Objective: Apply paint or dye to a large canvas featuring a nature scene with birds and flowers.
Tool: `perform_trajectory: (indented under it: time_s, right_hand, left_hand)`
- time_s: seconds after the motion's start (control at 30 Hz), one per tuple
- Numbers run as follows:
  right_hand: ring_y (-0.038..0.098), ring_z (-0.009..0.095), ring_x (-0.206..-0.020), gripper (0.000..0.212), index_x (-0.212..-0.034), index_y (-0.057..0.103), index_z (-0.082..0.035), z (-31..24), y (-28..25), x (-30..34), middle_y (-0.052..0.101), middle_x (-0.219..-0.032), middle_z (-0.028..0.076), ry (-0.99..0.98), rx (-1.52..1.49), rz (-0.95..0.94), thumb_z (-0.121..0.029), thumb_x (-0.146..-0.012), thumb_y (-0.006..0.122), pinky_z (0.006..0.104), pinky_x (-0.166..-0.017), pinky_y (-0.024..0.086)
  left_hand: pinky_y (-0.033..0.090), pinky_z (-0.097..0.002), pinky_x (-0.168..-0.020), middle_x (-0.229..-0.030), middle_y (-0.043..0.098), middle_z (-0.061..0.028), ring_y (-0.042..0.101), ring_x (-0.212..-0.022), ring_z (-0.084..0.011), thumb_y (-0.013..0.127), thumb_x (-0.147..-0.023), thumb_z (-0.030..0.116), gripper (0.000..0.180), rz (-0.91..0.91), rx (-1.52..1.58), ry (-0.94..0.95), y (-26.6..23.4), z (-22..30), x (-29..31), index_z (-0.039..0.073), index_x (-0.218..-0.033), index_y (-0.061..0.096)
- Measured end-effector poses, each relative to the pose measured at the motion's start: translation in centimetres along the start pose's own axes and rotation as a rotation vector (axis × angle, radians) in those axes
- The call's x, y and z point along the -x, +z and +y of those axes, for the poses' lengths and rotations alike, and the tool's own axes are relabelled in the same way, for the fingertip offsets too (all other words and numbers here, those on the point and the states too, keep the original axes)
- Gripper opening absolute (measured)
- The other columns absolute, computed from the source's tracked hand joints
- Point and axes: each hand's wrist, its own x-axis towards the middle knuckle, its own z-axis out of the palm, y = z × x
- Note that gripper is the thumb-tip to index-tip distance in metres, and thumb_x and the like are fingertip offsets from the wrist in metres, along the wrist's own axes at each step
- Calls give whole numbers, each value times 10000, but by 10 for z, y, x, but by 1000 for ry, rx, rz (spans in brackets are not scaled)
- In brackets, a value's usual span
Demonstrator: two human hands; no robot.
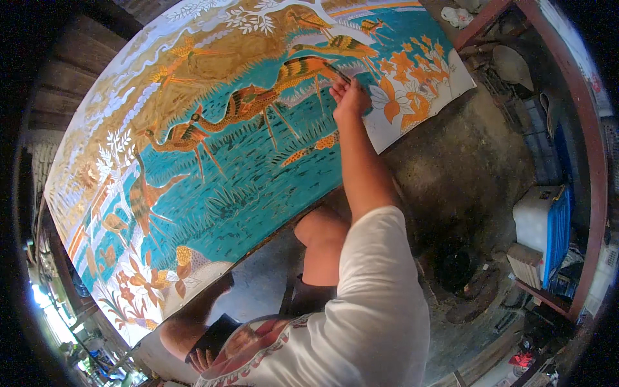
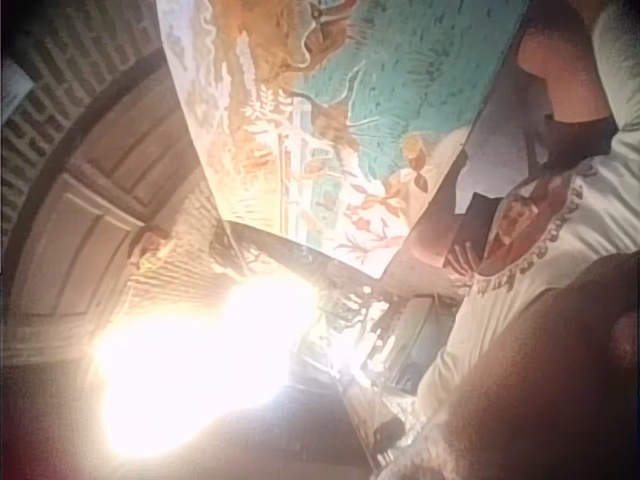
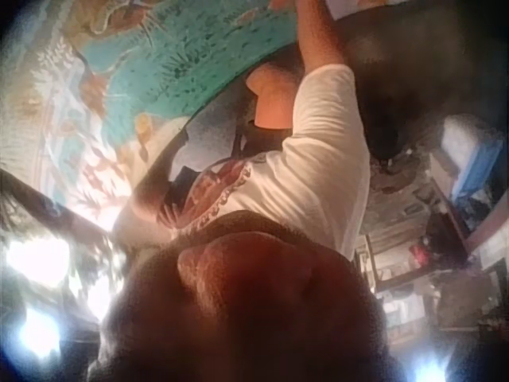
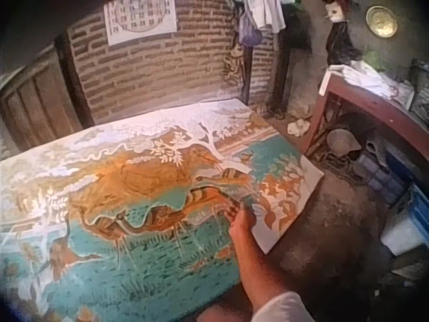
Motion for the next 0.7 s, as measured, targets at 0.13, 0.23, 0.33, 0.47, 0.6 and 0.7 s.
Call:
perform_trajectory:
  time_s: [0.13, 0.23, 0.33, 0.47, 0.6, 0.7]
  right_hand:
    - [637, 205, -789, 243, -1109, 617, -42, -26, -67, 41, 663, -903, 85, 100, -84, -159, -241, -985, 554, 406, -745, 576]
    - [636, 194, -802, 281, -1175, 626, -56, -55, -126, 95, 675, -942, 75, 155, -82, -220, -241, -966, 594, 395, -762, 567]
    - [640, 190, -822, 301, -1201, 635, -66, -106, -197, 148, 687, -956, 74, 169, -84, -210, -229, -948, 624, 384, -795, 557]
    - [646, 195, -825, 335, -1229, 614, -67, -197, -321, 194, 684, -939, 71, 45, -8, 8, -264, -959, 628, 394, -860, 526]
    - [620, 207, -882, 321, -1257, 573, -85, -244, -459, 232, 639, -1042, 113, -132, 175, 494, -275, -1001, 542, 393, -914, 496]
    - [555, 209, -929, 321, -1259, 553, -85, -251, -593, 256, 571, -1144, 141, -47, 168, 583, -269, -1045, 400, 411, -972, 459]
  left_hand:
    - [295, -646, -1099, -1444, 488, -173, 410, -1365, -440, 455, -1006, 235, 365, 15, 17, 6, 1, 4, -7, 100, -1334, 542]
    - [293, -646, -1100, -1444, 487, -174, 408, -1365, -441, 453, -1006, 237, 367, 21, 31, 7, 0, 5, -9, 100, -1334, 541]
    - [291, -647, -1101, -1445, 486, -174, 407, -1366, -441, 451, -1006, 239, 368, 38, 53, 15, 0, 3, -13, 99, -1335, 541]
    - [289, -647, -1102, -1446, 485, -174, 406, -1367, -441, 449, -1007, 241, 370, 66, 109, 57, 2, 3, -30, 99, -1336, 540]
    - [286, -647, -1103, -1447, 484, -174, 404, -1368, -441, 446, -1007, 244, 372, 100, 125, 93, -3, 12, -63, 99, -1337, 540]
    - [284, -647, -1104, -1448, 484, -175, 403, -1369, -441, 444, -1007, 246, 374, 123, 143, 165, -9, 29, -95, 99, -1338, 539]
